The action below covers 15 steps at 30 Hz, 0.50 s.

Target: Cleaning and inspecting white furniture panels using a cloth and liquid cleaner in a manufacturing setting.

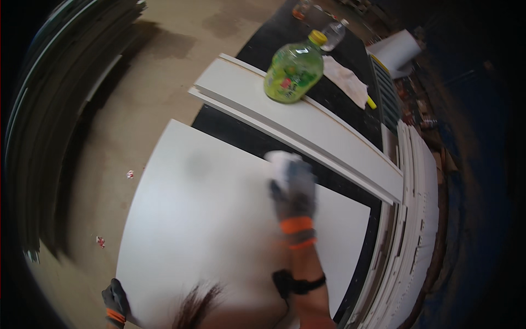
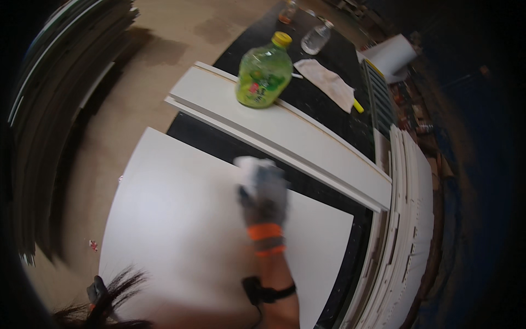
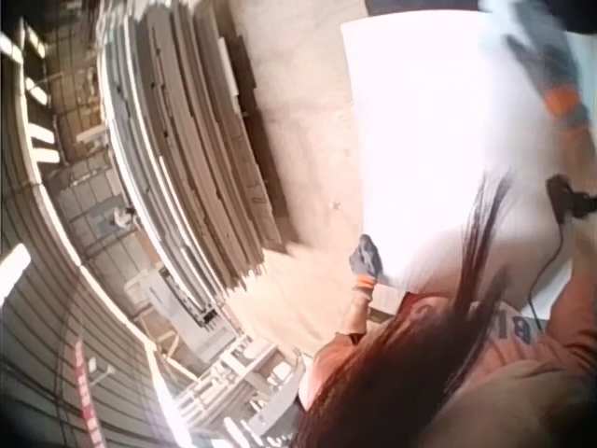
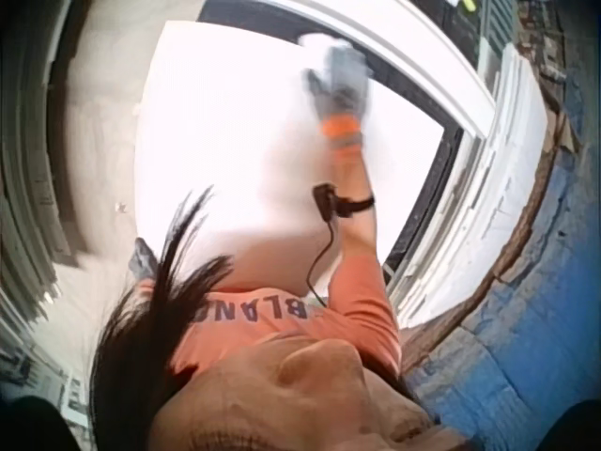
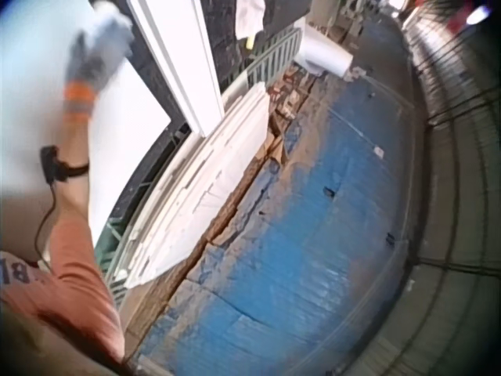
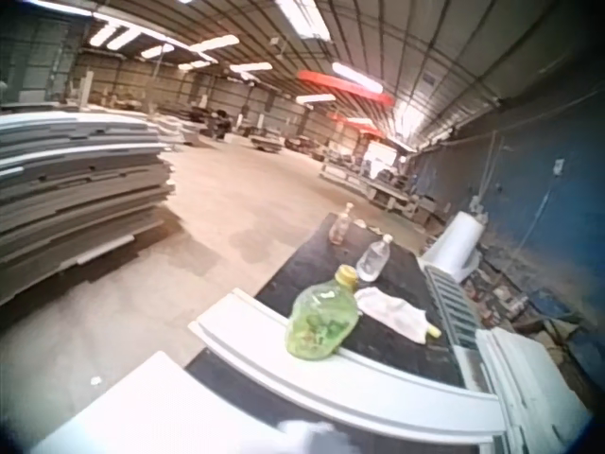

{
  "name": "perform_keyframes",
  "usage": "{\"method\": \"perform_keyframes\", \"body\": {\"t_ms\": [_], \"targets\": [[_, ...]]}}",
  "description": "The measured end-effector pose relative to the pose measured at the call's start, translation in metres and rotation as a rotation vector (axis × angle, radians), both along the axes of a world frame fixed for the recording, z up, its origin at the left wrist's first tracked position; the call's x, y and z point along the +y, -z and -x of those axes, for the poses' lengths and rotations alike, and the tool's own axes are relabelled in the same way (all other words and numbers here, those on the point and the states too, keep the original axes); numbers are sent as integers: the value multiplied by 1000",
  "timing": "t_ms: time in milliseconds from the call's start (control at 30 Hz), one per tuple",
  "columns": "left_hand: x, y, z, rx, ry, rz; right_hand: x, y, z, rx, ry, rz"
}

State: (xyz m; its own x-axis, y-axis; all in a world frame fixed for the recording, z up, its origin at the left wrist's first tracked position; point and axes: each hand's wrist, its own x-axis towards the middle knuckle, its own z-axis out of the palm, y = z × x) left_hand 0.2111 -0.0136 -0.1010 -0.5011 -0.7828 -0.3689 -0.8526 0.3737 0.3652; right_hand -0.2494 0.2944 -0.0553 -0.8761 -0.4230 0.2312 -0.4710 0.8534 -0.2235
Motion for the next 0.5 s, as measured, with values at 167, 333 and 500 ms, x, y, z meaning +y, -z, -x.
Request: {"method": "perform_keyframes", "body": {"t_ms": [167, 333, 500], "targets": [[-54, 56, -72, -102, -103, -486, 212, 2, -4, 23, 804, -143], [-19, 20, -20, 61, 265, -62, 239, 6, 3, 68, 877, -103], [-14, 27, -25, -93, 28, -31, 119, 39, 3, 367, 277, -23]]}}
